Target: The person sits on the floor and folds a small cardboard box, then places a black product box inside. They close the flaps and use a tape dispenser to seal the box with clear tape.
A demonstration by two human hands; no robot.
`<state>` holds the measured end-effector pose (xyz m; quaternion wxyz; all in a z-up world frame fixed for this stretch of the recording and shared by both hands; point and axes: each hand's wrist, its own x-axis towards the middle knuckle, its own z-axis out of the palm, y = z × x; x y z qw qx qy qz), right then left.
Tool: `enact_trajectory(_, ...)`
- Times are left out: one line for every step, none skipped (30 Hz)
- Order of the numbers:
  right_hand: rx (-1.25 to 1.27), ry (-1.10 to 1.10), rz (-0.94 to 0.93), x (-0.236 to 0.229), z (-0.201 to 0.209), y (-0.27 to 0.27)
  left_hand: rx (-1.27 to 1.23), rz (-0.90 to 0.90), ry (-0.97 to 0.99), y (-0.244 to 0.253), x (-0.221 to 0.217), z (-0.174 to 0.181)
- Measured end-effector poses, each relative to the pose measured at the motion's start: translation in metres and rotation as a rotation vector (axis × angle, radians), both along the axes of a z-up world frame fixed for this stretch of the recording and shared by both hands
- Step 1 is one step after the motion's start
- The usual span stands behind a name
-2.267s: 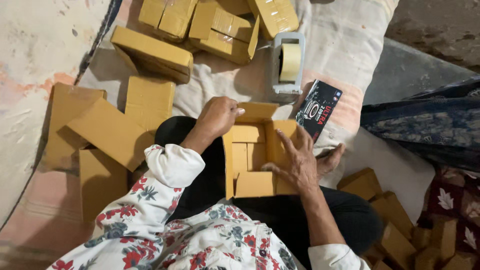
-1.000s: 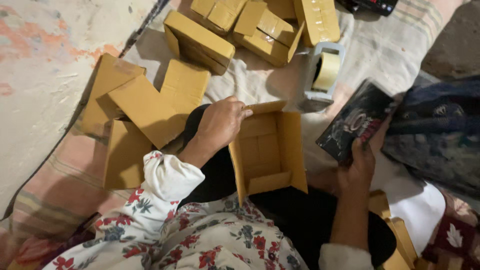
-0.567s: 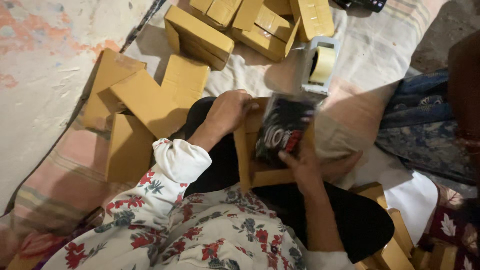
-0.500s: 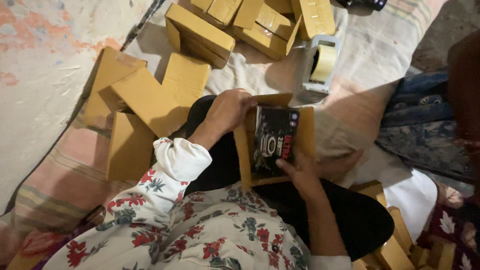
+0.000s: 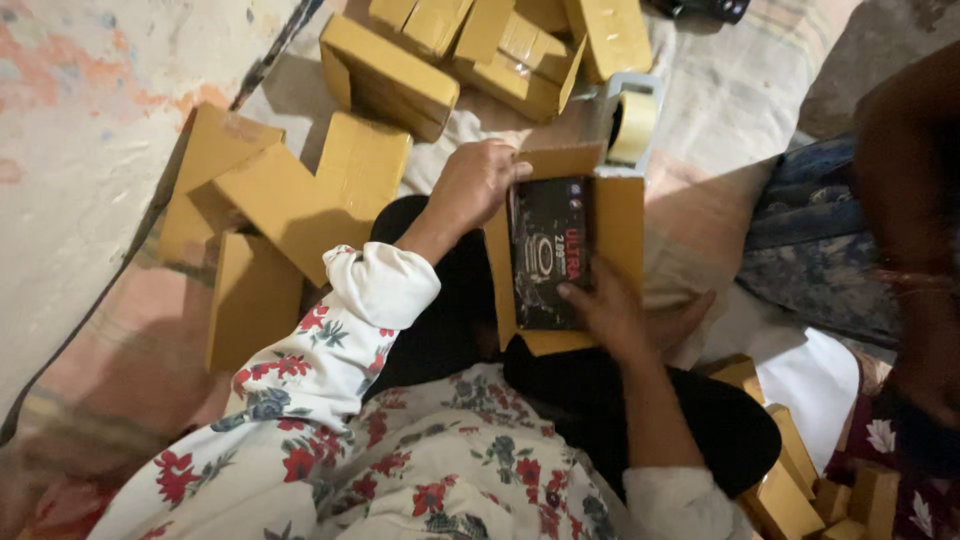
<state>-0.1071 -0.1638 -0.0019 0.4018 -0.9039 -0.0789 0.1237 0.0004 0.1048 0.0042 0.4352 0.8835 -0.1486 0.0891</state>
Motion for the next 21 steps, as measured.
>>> enact_trajectory(0.091,-0.017,0.015,0.016,0.004,-0.002,-0.028,0.023,-0.045,0.002,0.012,-0.005)
enact_trajectory(0.027,-0.020,0.035,0.032,0.007,-0.005,-0.057,0.046,-0.085,0.003,0.022,-0.012)
enact_trajectory(-0.038,-0.023,0.054,0.048,0.009,-0.009,-0.071,0.073,-0.080,0.003,0.033,-0.019)
enact_trajectory(-0.101,-0.022,0.077,0.062,0.009,-0.011,-0.082,0.104,-0.072,0.004,0.040,-0.028)
enact_trajectory(-0.113,-0.026,0.084,0.074,0.008,-0.013,-0.094,0.134,-0.064,0.006,0.047,-0.037)
enact_trajectory(-0.128,-0.025,0.088,0.085,0.008,-0.015,-0.082,0.190,0.013,0.005,0.056,-0.045)
enact_trajectory(-0.143,-0.024,0.093,0.096,0.007,-0.016,-0.071,0.244,0.090,0.004,0.064,-0.053)
enact_trajectory(-0.190,-0.075,0.127,0.102,0.005,-0.014,-0.060,0.303,0.171,0.002,0.068,-0.062)
enact_trajectory(-0.238,-0.125,0.161,0.107,0.001,-0.010,-0.039,0.315,0.197,0.000,0.068,-0.072)
enact_trajectory(-0.279,-0.180,0.196,0.111,-0.003,-0.004,-0.013,0.328,0.218,0.000,0.067,-0.081)
enact_trajectory(-0.476,-0.123,0.164,0.111,-0.009,0.003,0.013,0.340,0.240,0.000,0.065,-0.090)
enact_trajectory(-0.672,-0.054,0.137,0.105,-0.018,0.010,0.038,0.323,0.303,0.001,0.059,-0.101)
enact_trajectory(-0.868,0.015,0.111,0.099,-0.028,0.015,0.062,0.306,0.367,0.001,0.058,-0.111)
enact_trajectory(-0.755,-0.246,0.037,0.092,-0.038,0.016,0.084,0.285,0.428,0.000,0.060,-0.120)
enact_trajectory(-0.630,-0.501,-0.037,0.081,-0.048,0.015,0.059,0.255,0.338,-0.002,0.062,-0.129)
enact_trajectory(-0.493,-0.755,-0.115,0.072,-0.058,0.014,0.037,0.223,0.241,-0.002,0.068,-0.136)
enact_trajectory(-0.528,-0.807,-0.254,0.064,-0.068,0.015,0.014,0.190,0.144,-0.003,0.073,-0.142)
enact_trajectory(-0.519,-0.808,-0.374,0.051,-0.078,0.014,0.050,0.164,0.190,-0.008,0.074,-0.149)
enact_trajectory(-0.491,-0.702,-0.473,0.036,-0.086,0.013,0.085,0.138,0.236,-0.013,0.072,-0.155)
enact_trajectory(-0.484,-0.533,-0.537,0.030,-0.089,0.011,0.124,0.101,0.265,-0.017,0.074,-0.158)
enact_trajectory(-0.474,-0.297,-0.545,0.028,-0.089,0.007,0.169,0.071,0.312,-0.022,0.072,-0.159)
